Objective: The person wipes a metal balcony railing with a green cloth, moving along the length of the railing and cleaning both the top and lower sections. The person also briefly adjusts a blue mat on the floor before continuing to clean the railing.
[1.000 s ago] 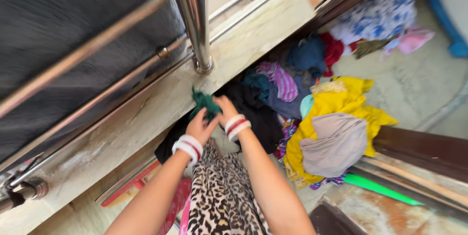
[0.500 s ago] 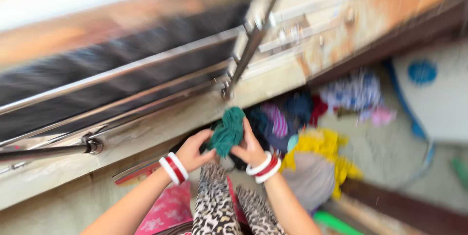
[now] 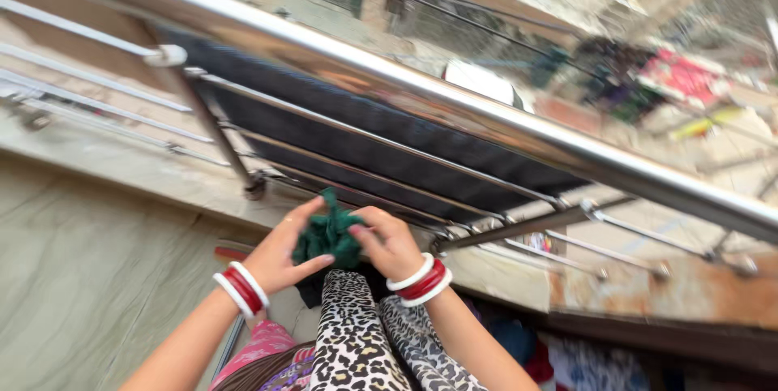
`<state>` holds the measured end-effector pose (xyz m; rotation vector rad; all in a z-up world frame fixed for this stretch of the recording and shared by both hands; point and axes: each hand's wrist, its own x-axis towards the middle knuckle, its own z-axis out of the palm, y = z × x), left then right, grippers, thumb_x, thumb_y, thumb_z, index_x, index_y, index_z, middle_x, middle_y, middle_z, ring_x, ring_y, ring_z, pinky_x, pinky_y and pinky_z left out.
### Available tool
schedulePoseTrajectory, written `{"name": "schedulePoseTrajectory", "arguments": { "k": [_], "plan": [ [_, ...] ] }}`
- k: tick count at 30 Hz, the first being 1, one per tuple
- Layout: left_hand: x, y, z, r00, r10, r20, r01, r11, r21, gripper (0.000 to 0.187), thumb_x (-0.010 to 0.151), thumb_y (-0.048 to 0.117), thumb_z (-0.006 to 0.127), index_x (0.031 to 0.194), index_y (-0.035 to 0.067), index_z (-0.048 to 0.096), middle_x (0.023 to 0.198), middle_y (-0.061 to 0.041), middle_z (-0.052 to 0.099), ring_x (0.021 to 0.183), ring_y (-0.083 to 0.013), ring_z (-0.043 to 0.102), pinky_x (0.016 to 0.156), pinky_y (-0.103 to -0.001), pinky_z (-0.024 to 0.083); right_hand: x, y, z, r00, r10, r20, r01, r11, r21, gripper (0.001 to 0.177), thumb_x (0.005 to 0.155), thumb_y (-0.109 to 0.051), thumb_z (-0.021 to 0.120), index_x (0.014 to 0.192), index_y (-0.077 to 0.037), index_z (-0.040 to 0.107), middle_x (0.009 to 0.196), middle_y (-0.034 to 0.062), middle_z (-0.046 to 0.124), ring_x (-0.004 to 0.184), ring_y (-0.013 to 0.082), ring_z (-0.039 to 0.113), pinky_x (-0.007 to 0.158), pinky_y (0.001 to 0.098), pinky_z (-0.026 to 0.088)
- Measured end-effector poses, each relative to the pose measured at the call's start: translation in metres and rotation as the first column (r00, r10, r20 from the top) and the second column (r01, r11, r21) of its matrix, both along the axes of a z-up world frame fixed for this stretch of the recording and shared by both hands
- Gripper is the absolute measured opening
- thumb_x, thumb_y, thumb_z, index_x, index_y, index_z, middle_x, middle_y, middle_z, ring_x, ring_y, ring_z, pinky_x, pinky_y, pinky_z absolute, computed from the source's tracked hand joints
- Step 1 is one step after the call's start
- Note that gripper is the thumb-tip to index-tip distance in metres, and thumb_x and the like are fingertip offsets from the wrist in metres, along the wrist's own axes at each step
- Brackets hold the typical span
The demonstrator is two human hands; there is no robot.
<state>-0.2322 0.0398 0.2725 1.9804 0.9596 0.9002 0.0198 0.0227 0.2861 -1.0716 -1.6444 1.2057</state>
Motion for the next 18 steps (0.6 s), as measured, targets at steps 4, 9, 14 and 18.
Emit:
{"name": "schedulePoseTrajectory", "arguments": {
  "k": [4, 9, 14, 18],
  "plan": [
    [-0.043, 0.000, -0.002, 0.989, 0.125, -0.077, -0.135, 0.980, -0.147, 0.045, 0.081, 0.028, 0.084, 0.113, 0.002, 0.064, 0.112, -0.011, 0.068, 0.103, -0.0234, 0.067, 0.091, -0.035, 0.053, -0.066, 0.022, 0.032, 0.996, 0.069, -0.055, -0.059, 0.983, 0.173, 0.017, 0.101, -0.004, 0.064, 0.116, 0.000, 0.068, 0.118, 0.0080, 0.063, 0.111, 0.0174, 0.062, 0.094, 0.0292, 0.052],
    [-0.140, 0.021, 0.002, 0.934, 0.045, 0.354, 0.009, 0.989, -0.150, 0.022, 0.089, 0.013, 0.076, 0.100, 0.001, 0.062, 0.113, -0.009, 0.065, 0.107, -0.0175, 0.062, 0.095, -0.033, 0.052, -0.119, 0.040, 0.041, 0.967, -0.055, -0.249, 0.050, 0.998, -0.030, 0.018, 0.101, -0.006, 0.060, 0.116, 0.002, 0.066, 0.115, 0.0022, 0.065, 0.107, 0.0120, 0.062, 0.093, 0.0271, 0.050],
    [-0.192, 0.030, 0.032, 0.786, 0.166, 0.595, 0.352, 0.672, -0.652, 0.025, 0.091, 0.015, 0.073, 0.114, 0.012, 0.063, 0.106, -0.006, 0.065, 0.098, -0.0159, 0.062, 0.086, -0.035, 0.051, -0.169, 0.054, 0.056, 0.961, -0.023, -0.274, 0.041, 0.997, 0.060, 0.016, 0.108, -0.009, 0.056, 0.117, 0.002, 0.064, 0.108, 0.0016, 0.065, 0.103, 0.0085, 0.061, 0.094, 0.0255, 0.050],
    [-0.215, 0.035, 0.060, 0.971, -0.098, 0.218, 0.177, 0.908, -0.380, 0.043, 0.086, 0.019, 0.077, 0.124, 0.014, 0.059, 0.112, -0.002, 0.067, 0.106, -0.0116, 0.062, 0.095, -0.031, 0.050, -0.214, 0.058, 0.077, 0.985, 0.021, -0.170, -0.028, 0.999, -0.039, 0.018, 0.109, -0.011, 0.052, 0.118, 0.000, 0.063, 0.101, -0.0012, 0.064, 0.095, 0.0048, 0.058, 0.086, 0.0224, 0.049]
  ]
}}
